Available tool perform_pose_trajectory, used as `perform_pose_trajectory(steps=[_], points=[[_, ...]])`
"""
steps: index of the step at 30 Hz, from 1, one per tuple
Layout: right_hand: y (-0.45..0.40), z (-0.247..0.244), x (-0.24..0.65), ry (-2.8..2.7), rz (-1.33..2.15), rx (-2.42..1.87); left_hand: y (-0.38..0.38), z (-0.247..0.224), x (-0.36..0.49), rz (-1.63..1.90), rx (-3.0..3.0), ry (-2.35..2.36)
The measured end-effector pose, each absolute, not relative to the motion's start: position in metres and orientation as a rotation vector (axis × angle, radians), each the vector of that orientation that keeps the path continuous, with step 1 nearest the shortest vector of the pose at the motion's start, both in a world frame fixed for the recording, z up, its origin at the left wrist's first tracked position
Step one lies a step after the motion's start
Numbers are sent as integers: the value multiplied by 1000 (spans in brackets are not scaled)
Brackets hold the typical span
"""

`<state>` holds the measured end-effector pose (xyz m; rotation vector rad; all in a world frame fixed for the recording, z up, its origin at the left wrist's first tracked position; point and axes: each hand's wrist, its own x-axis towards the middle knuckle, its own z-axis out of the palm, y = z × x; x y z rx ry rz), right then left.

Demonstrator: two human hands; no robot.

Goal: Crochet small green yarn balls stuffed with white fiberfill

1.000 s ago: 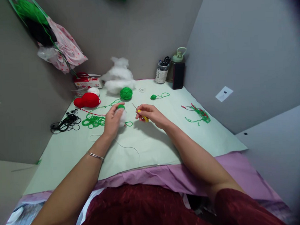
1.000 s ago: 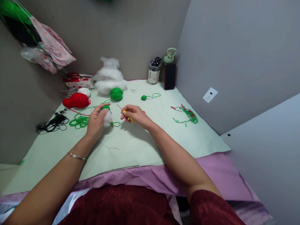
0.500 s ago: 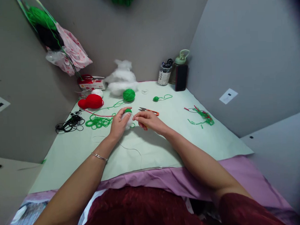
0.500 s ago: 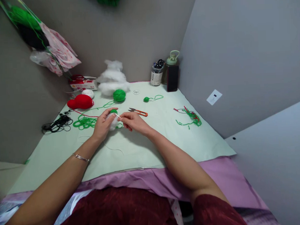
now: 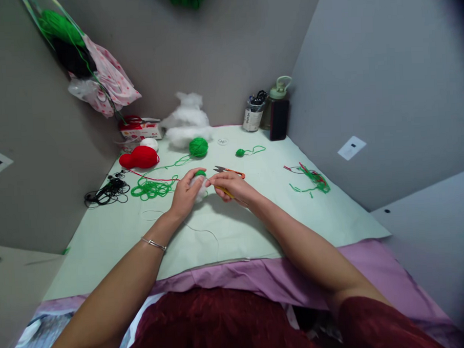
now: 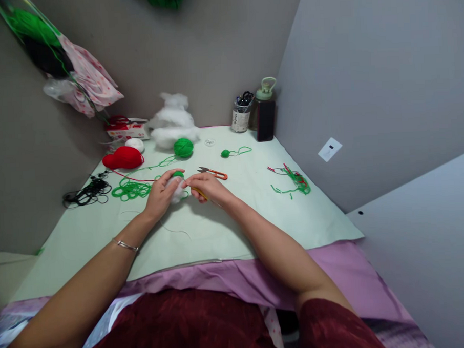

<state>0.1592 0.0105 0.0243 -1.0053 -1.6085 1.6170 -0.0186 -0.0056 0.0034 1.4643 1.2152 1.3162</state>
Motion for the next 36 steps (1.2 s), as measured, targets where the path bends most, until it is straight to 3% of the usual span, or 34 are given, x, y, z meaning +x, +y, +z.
perform_pose_trajectory(steps=[15, 24, 30, 33, 36], points=[[-27, 28, 134, -1729, 1130, -1103, 9, -11, -23, 1308, 1705, 1332], [5, 27, 151, -1702, 1719, -878, 5, -9, -20, 1439, 1594, 1298], [-4, 30, 156, -1750, 2291, -401, 14, -8, -26, 1558, 1272, 1229], [-5, 34, 160, -1946, 2112, -469, 16, -3, -29, 1519, 1129, 1121], [4, 36, 172, -2202, 1640, -776, 16, 4, -30, 1480, 1043, 1006]])
